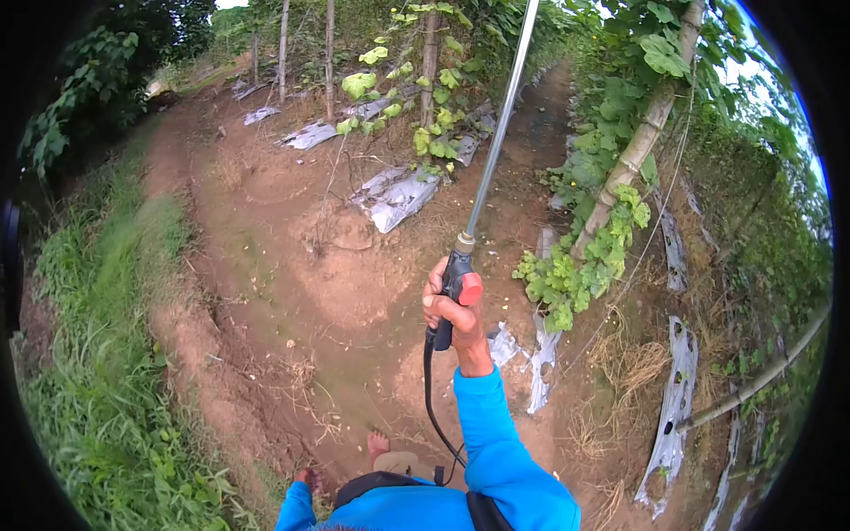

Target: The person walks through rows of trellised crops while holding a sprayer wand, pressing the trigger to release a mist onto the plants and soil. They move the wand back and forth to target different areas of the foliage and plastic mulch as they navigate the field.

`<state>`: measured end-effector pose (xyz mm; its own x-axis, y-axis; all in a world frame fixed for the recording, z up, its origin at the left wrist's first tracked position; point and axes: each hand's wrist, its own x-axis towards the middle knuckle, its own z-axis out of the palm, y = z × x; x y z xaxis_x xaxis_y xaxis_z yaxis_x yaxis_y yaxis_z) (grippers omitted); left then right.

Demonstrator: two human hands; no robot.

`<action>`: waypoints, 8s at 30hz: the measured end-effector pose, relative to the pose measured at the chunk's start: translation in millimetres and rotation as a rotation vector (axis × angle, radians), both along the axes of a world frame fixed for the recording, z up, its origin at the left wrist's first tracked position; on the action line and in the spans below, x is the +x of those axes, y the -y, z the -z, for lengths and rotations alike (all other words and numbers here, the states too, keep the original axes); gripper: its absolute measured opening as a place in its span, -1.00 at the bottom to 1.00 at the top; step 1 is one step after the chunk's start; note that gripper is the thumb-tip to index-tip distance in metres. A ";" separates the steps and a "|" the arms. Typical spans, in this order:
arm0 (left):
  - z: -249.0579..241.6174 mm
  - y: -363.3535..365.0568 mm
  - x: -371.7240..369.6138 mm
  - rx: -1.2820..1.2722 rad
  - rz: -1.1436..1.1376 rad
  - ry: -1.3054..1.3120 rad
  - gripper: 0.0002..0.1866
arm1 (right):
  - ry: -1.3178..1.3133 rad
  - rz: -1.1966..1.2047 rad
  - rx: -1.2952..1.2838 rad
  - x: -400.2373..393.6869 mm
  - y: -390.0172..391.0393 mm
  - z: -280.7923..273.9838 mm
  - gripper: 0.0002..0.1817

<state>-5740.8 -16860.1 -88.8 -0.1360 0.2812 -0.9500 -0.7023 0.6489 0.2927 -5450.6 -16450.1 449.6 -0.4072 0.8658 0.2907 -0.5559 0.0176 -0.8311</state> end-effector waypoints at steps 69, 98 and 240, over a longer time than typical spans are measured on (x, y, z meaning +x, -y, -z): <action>6.0 -619.1 -963.8 -0.221 0.084 -0.295 -0.60 | 0.162 0.377 -0.028 -927.2 -712.5 7.3 -0.76; -38.0 -988.7 -1533.4 -0.051 0.054 -0.156 -0.72 | 0.489 0.359 -0.103 -1500.0 -975.1 47.2 -0.80; -50.8 -3171.0 -2008.4 -0.068 0.694 0.006 -0.74 | 0.262 -0.591 0.202 -1977.0 -2851.7 45.7 -0.59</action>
